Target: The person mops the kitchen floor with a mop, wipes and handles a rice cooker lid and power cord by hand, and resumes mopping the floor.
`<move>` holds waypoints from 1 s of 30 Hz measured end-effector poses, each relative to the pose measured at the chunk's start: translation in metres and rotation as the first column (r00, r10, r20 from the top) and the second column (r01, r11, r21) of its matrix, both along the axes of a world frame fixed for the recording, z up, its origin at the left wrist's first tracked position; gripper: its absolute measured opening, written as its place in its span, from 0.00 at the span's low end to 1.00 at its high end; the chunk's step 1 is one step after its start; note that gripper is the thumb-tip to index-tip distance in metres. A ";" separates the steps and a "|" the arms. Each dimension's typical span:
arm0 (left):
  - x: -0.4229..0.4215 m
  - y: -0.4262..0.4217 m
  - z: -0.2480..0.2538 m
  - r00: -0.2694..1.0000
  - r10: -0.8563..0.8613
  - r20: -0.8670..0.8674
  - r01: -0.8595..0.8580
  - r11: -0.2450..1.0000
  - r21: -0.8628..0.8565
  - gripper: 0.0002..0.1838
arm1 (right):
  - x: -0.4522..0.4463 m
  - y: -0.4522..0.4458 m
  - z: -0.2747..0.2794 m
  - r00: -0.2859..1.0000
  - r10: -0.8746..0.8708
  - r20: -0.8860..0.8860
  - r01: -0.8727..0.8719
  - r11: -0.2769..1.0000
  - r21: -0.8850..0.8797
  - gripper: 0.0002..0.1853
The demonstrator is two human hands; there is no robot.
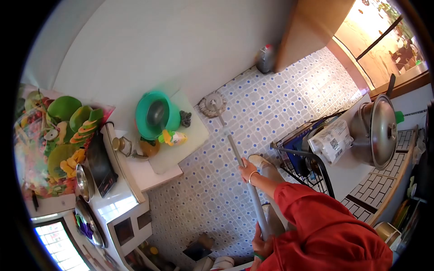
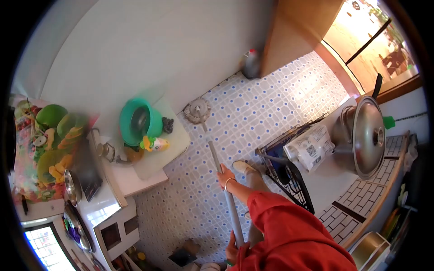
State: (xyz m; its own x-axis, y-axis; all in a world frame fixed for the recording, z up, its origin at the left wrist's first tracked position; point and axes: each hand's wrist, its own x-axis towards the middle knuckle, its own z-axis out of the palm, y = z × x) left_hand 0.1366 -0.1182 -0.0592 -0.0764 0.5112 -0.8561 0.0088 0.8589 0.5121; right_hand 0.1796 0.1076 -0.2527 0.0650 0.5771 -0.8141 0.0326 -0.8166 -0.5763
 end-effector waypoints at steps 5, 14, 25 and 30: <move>-0.001 0.041 0.005 0.984 -0.178 0.000 0.178 0.983 0.050 0.39 | 0.035 0.017 -0.014 0.992 -0.123 0.000 0.123 0.992 -0.016 0.29; -0.028 0.066 -0.041 0.972 -0.234 0.005 0.231 0.964 0.134 0.37 | 0.072 0.042 -0.074 0.915 -0.176 0.364 0.160 0.984 0.073 0.24; -0.025 -0.068 -0.016 0.984 0.069 -0.164 -0.039 0.983 0.178 0.41 | -0.056 -0.054 -0.032 0.879 0.299 0.372 -0.324 0.946 0.007 0.30; -0.018 -0.062 0.026 0.949 0.291 0.119 -0.298 0.954 0.040 0.40 | -0.071 -0.077 -0.012 0.911 0.375 0.175 -0.380 0.925 -0.006 0.30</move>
